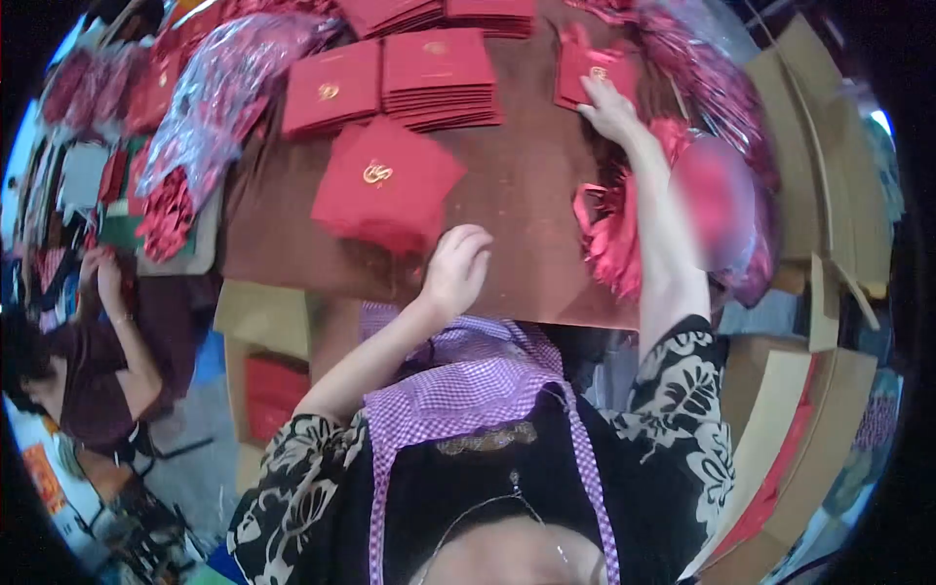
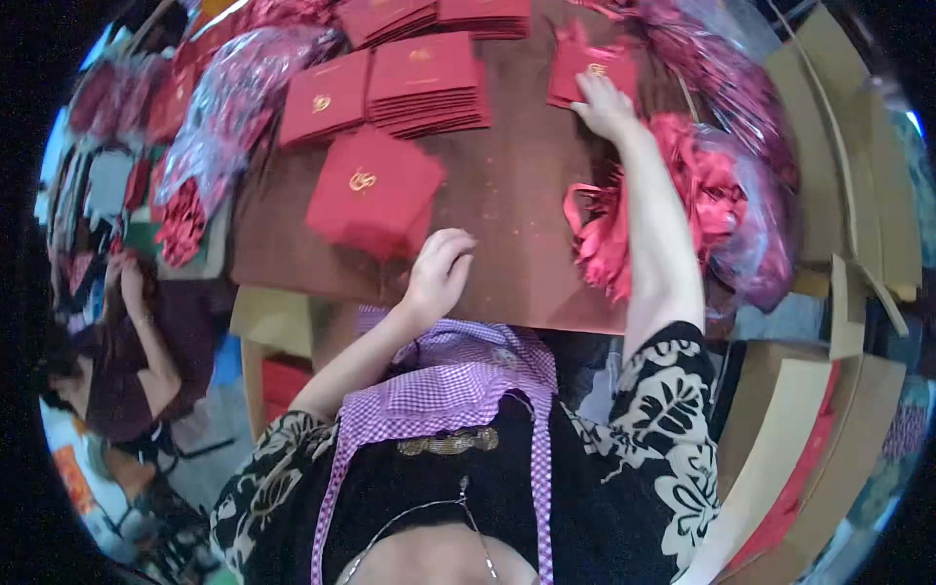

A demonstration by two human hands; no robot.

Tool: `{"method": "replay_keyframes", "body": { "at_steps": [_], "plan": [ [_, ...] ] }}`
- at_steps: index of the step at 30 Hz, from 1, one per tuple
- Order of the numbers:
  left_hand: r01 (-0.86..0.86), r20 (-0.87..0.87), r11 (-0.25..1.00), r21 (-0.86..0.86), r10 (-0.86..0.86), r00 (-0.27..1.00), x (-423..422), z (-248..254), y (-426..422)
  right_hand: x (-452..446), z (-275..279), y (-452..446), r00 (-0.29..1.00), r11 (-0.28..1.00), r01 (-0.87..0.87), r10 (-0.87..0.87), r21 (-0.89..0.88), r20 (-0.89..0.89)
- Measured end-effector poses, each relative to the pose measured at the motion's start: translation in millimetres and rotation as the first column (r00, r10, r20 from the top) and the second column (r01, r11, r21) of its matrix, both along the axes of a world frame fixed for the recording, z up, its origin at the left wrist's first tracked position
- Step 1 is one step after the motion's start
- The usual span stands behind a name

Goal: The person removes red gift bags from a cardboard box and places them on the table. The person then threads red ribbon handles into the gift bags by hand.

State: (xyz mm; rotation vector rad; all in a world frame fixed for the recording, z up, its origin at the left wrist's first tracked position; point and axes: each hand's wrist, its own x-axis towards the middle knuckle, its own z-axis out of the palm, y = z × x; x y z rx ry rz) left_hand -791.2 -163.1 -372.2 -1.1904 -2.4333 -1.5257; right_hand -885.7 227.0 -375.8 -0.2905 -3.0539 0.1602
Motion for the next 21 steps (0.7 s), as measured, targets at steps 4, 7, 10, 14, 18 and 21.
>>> {"method": "replay_keyframes", "body": {
  "at_steps": [4, 7, 10, 14, 18, 21],
  "plan": [
    [-0.027, 0.067, 1.0, -0.001, 0.027, 0.997, -7.8, 51.1, -16.8, 3.8, 3.2, 3.8, 0.947, 0.982, -0.117, 0.156, 0.151, -0.28],
    [-0.258, -0.238, 0.952, -0.165, 0.215, 0.947, -38.6, 98.8, -32.2, 20.0, 50.4, -48.1, 0.944, 0.962, -0.119, 0.033, -0.245, -0.33],
    [-0.379, -0.43, 0.925, 0.004, 0.344, 0.835, -89.7, 79.7, -64.6, 44.5, 61.0, -114.3, 0.904, 0.811, -0.284, 0.048, -0.511, -0.425],
    [-0.554, -0.432, 0.781, -0.289, 0.41, 0.803, -126.6, 45.9, -84.9, 70.5, 48.9, -205.4, 1.0, 0.29, 0.015, -0.025, -0.957, 0.008],
    [-0.57, -0.416, 0.734, -0.369, 0.419, 0.807, -123.3, 48.6, -78.2, 75.9, 37.5, -253.2, 1.0, 0.005, 0.021, -0.008, -1.0, 0.021],
    [-0.597, -0.43, 0.735, -0.321, 0.449, 0.783, -126.7, 41.5, -79.0, 82.8, 35.7, -261.9, 0.999, -0.028, 0.025, -0.048, -0.999, 0.027]
  ]
}}
